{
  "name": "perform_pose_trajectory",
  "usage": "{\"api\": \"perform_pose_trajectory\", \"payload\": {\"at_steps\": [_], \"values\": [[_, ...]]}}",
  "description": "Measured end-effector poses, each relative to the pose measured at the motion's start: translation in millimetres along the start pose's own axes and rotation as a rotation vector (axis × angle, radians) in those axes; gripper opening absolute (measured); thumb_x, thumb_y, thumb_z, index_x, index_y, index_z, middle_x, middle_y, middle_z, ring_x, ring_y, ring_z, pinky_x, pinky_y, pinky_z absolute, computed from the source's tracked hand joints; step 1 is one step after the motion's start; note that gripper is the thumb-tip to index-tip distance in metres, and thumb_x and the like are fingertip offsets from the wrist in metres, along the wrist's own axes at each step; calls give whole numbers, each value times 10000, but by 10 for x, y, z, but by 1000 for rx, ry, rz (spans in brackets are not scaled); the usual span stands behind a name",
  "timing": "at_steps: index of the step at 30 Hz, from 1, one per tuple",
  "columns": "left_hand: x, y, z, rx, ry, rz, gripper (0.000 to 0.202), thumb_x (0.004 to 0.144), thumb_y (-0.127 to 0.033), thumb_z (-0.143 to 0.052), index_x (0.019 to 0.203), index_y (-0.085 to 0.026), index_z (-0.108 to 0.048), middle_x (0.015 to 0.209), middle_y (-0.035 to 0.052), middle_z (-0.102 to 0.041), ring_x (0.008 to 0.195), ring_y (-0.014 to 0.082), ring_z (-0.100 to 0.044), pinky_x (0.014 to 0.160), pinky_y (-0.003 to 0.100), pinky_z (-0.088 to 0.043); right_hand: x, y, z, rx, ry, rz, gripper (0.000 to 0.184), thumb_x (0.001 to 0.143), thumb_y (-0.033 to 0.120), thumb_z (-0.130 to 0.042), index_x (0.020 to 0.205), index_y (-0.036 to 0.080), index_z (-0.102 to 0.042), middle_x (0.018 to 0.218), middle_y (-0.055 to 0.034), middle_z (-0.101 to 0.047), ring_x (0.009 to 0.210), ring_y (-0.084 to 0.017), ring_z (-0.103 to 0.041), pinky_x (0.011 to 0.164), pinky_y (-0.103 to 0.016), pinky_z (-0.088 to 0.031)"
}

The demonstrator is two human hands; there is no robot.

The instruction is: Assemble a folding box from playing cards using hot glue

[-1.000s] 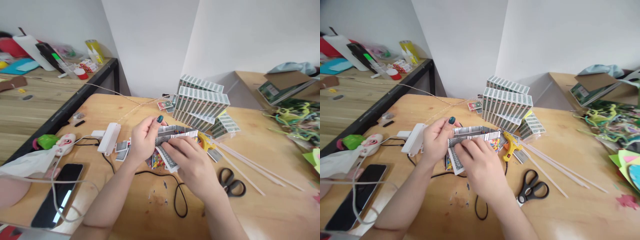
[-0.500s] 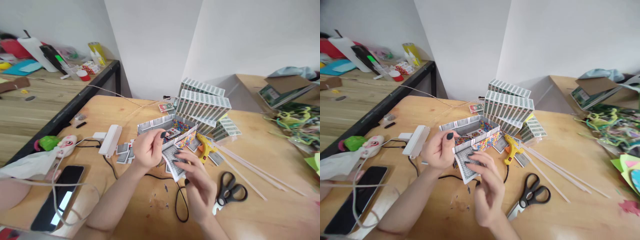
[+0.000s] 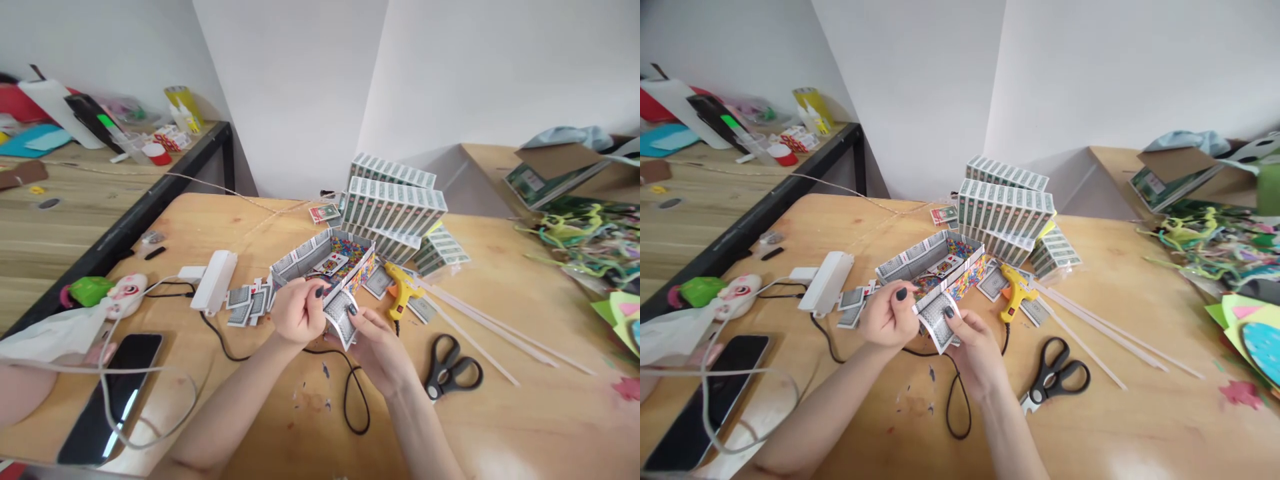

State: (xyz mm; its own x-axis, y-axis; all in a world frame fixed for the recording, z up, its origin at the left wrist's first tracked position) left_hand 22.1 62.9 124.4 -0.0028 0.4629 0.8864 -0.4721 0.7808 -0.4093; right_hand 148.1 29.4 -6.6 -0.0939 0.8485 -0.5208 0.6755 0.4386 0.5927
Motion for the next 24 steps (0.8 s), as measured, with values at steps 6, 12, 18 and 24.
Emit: {"api": "perform_pose_trajectory", "payload": {"at_steps": [6, 12, 18, 24], "values": [[-99, -31, -45, 3, 31, 6, 133, 882, -129, -480, 910, -166, -605, 703, 33, -707, 553, 117, -613, 576, 219, -487, 19, -151, 83, 63, 40, -83, 217, 648, 326, -823, 770, 186, -710, 730, -22, -710, 667, -157, -645, 718, -327, -533], [-30, 62, -107, -14, 127, 160, 192, 925, -169, -425, 896, -177, -614, 633, 4, -660, 518, 105, -585, 561, 215, -459, 80, -110, 143, 15, 3, -14, 228, 628, 319, -839, 703, 156, -699, 686, -34, -707, 602, -146, -642, 685, -316, -550], [-156, 348, -405, -49, 876, 577, 307, 923, -332, -446, 1162, -192, -577, 715, -11, -658, 598, 132, -578, 566, 240, -405, 126, -42, 143, -96, -71, 58, 307, 588, 367, -856, 700, 128, -700, 656, -41, -696, 585, -141, -629, 626, -297, -545], [-442, 452, -362, -53, 1313, 750, 275, 872, -395, -479, 773, -174, -608, 739, 6, -648, 665, 165, -558, 574, 257, -371, 161, 36, 111, -185, -128, 157, 304, 535, 352, -872, 683, 143, -709, 633, -23, -701, 553, -129, -609, 565, -251, -499]]}}
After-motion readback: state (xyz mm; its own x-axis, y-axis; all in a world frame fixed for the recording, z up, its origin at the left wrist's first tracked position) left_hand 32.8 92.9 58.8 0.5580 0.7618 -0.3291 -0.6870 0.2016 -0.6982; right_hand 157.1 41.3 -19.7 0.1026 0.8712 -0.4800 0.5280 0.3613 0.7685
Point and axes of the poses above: each hand's wrist, its own x-axis towards the middle knuckle, its own z-axis out of the back of the hand, y = z × x, the point moved 9 cm from there along x, towards the middle knuckle
